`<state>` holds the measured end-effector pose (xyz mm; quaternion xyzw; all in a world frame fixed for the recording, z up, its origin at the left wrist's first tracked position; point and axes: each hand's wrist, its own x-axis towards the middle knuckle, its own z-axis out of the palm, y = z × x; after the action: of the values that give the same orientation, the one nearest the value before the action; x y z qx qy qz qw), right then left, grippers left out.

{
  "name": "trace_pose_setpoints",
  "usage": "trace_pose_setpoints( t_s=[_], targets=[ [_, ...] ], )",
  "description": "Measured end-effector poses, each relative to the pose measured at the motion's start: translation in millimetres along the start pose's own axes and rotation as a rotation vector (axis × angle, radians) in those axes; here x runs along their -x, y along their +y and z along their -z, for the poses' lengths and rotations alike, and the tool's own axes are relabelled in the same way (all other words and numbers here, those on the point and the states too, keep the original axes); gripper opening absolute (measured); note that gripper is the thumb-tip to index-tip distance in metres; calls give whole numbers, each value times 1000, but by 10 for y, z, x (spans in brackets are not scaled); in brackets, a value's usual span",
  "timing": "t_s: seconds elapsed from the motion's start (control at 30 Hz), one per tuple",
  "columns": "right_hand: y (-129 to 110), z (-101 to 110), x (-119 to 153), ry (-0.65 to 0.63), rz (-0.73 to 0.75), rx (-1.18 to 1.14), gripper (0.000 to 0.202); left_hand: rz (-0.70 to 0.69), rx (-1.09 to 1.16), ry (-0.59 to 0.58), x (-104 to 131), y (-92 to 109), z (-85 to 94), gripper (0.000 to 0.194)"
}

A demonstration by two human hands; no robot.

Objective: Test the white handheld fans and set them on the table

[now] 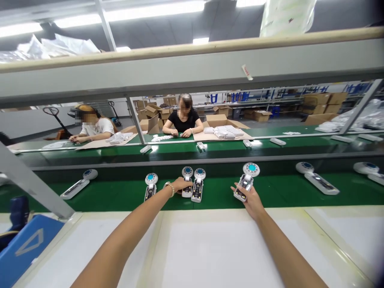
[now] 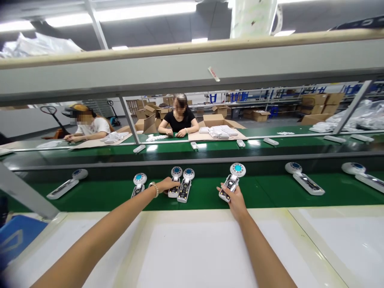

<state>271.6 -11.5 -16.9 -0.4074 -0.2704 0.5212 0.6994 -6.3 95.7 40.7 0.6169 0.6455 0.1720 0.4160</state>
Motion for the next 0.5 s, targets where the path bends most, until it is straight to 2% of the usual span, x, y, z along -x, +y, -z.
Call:
trace_pose_setpoints(
  t_s=[0.07, 0.13, 0.23, 0.3, 0.37, 0.43, 0.5],
  targets=[
    [13, -13, -1, 58, -40, -8, 31, -36, 155, -23, 90, -20, 56, 29],
    [26, -46, 12, 84, -64, -6, 25, -90, 306, -35, 218, -60, 89, 29],
    [48, -143, 71, 3, -68, -14, 28, -164, 476, -26, 440, -127, 41, 33],
    [74, -230, 134, -70, -92, -10, 37, -232, 586, -34, 580, -147, -59, 46],
    [112, -321, 210, -121, -145, -4, 42, -294, 703, -99, 688, -141, -198, 58],
    [157, -400, 290, -146, -197, -15, 41, -287, 766, -185, 741, -124, -355, 57],
    [201, -456, 364, -160, -231, -39, 39, -227, 805, -254, 735, -121, -509, 47]
  ],
)
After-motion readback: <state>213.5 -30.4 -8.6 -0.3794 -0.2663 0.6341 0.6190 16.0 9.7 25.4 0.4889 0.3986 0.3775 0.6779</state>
